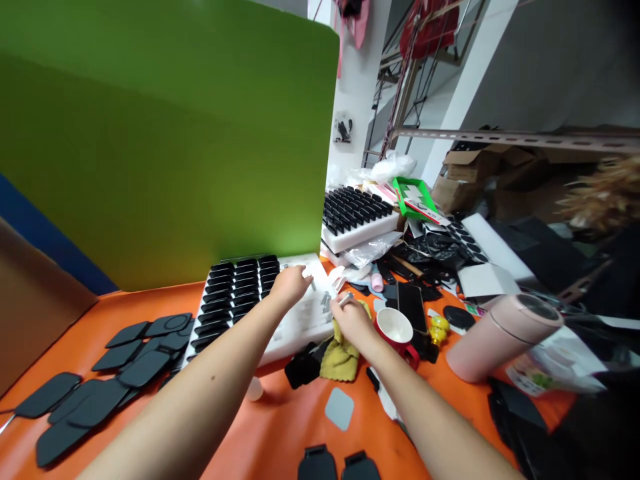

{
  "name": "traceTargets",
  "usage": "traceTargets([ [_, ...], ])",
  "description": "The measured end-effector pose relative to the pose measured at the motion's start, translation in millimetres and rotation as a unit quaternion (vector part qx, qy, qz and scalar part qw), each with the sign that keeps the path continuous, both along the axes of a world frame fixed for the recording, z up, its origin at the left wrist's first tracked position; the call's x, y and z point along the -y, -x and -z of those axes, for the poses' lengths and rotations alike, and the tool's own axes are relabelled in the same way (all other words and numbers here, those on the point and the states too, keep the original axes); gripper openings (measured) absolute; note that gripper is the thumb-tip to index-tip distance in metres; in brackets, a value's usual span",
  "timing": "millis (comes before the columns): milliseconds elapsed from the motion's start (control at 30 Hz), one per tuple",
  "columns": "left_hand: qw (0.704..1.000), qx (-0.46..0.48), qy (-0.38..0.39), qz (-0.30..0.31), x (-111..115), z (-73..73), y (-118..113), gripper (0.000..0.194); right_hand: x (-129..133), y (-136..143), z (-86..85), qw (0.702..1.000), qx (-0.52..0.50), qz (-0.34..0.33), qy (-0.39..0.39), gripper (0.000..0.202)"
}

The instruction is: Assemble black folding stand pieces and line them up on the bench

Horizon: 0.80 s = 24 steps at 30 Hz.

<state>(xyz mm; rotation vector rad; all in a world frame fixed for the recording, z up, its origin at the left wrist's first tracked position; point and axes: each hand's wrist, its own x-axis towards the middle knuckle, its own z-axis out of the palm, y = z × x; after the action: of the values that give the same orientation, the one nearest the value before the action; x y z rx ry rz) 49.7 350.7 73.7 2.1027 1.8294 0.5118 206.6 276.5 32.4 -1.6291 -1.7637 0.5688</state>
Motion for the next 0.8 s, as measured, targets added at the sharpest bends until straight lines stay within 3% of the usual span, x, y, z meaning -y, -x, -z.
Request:
traceTargets([
  [167, 0.998, 0.036, -0.044, -0.007, 38, -31.2, 20, 0.034, 1, 0, 8.6, 1.000, 0.009, -0.020, 0.022, 0.013],
  [267, 0.996, 0.066, -0.054, -0.004, 89, -43.5, 37, 0.037, 30, -17, 10.0, 0.999, -0.005, -0.001, 0.032, 0.032],
  [333, 0.995, 0.085, -0.043, 0.005, 131, -40.5, 47, 0.036, 61, -30, 11.0, 0.999, -0.012, 0.000, 0.044, 0.032],
  [433, 0.990, 0.113, 0.042, 0.071, 193, -14.8, 53, 0.029, 111, -45, 11.3, 0.996, -0.009, -0.030, 0.079, 0.024],
  [567, 0.977, 0.079, 0.145, 0.135, 248, 43.2, 39, 0.038, 160, -52, 12.1, 0.981, 0.056, -0.122, 0.139, 0.023],
  [667, 0.975, 0.063, 0.150, 0.149, 261, 75.8, 22, 0.063, 180, -51, 15.7, 0.955, 0.156, -0.205, 0.149, 0.047],
  [733, 0.977, 0.067, 0.146, 0.140, 261, 86.2, 15, 0.071, 187, -49, 18.8, 0.941, 0.208, -0.225, 0.148, 0.064],
  [800, 0.978, 0.079, 0.141, 0.128, 261, 89.9, 13, 0.070, 188, -47, 21.1, 0.935, 0.231, -0.220, 0.154, 0.069],
])
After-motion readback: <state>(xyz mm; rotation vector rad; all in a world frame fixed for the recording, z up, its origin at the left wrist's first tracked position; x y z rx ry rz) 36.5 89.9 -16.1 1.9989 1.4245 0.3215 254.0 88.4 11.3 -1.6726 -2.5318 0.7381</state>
